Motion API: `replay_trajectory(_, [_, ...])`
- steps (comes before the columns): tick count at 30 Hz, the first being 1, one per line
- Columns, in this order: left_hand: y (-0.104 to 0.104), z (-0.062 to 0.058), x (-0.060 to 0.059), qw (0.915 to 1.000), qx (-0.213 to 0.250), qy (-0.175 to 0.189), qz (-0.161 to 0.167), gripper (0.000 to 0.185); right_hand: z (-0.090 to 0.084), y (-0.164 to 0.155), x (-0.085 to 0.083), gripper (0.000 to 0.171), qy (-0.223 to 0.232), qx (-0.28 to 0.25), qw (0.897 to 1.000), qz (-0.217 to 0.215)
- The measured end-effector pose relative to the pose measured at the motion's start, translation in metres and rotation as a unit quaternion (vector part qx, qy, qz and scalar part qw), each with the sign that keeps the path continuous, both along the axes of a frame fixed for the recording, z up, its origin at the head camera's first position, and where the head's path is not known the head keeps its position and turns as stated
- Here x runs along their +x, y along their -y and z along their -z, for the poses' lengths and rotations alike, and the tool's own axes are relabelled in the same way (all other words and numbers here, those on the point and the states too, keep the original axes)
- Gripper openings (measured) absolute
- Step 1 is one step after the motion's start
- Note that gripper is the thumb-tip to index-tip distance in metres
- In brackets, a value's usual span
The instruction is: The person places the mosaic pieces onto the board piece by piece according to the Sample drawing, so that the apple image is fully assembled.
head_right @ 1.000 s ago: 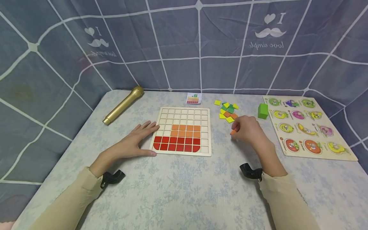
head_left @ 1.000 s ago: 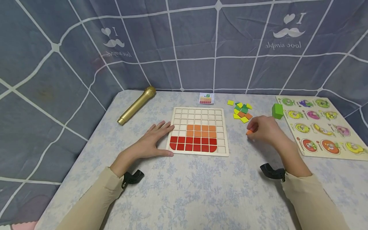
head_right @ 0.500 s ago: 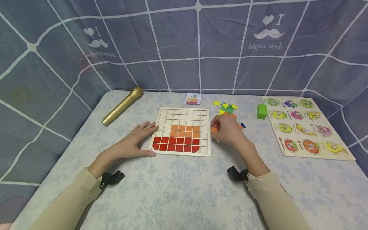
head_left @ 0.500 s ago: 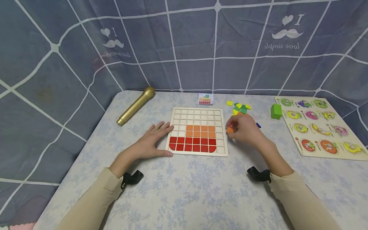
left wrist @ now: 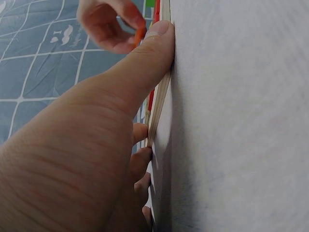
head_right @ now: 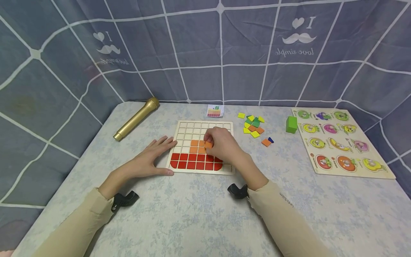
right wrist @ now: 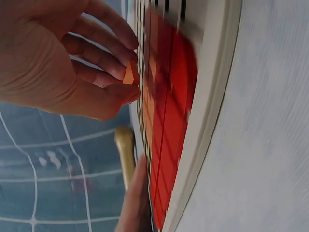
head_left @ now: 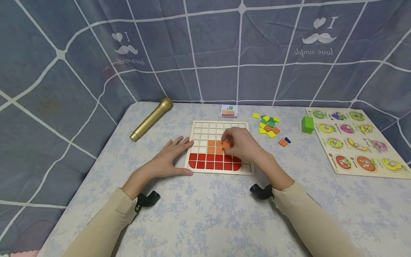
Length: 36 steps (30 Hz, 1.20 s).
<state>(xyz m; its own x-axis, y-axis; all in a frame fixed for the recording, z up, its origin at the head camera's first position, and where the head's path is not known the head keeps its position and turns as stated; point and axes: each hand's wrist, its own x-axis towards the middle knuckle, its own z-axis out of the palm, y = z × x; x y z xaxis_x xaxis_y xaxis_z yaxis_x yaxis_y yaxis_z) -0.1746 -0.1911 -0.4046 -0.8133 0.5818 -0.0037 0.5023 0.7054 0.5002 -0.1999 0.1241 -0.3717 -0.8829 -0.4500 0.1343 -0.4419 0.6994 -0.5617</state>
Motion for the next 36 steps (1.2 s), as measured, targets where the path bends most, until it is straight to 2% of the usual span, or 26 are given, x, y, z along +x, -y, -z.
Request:
replay_trajectory(8, [0.000,0.000,0.000,1.0000,0.001,0.007,-0.002,0.108,0.000,0.036,-0.001,0.021,-0.005,-0.014,0.999,-0.033])
replay_trajectory(16, [0.002,0.000,0.000,1.0000,0.001,0.005,-0.002,0.108,0.011,0.057,0.001,0.013,0.002,-0.037,0.998,-0.048])
replay_trajectory(24, [0.001,0.000,0.001,1.0000,0.005,0.004,0.002,0.108,0.018,0.063,0.003,0.004,-0.010,-0.065,0.997,-0.047])
replay_trajectory(31, [0.000,0.000,0.001,1.0000,0.003,0.004,-0.001,0.108,0.019,0.064,0.006,0.005,-0.015,-0.054,0.998,-0.031])
replay_trajectory(36, [0.001,0.000,0.001,1.0000,0.003,0.001,0.001,0.108,0.018,0.061,0.007,0.006,-0.026,-0.049,0.998,-0.042])
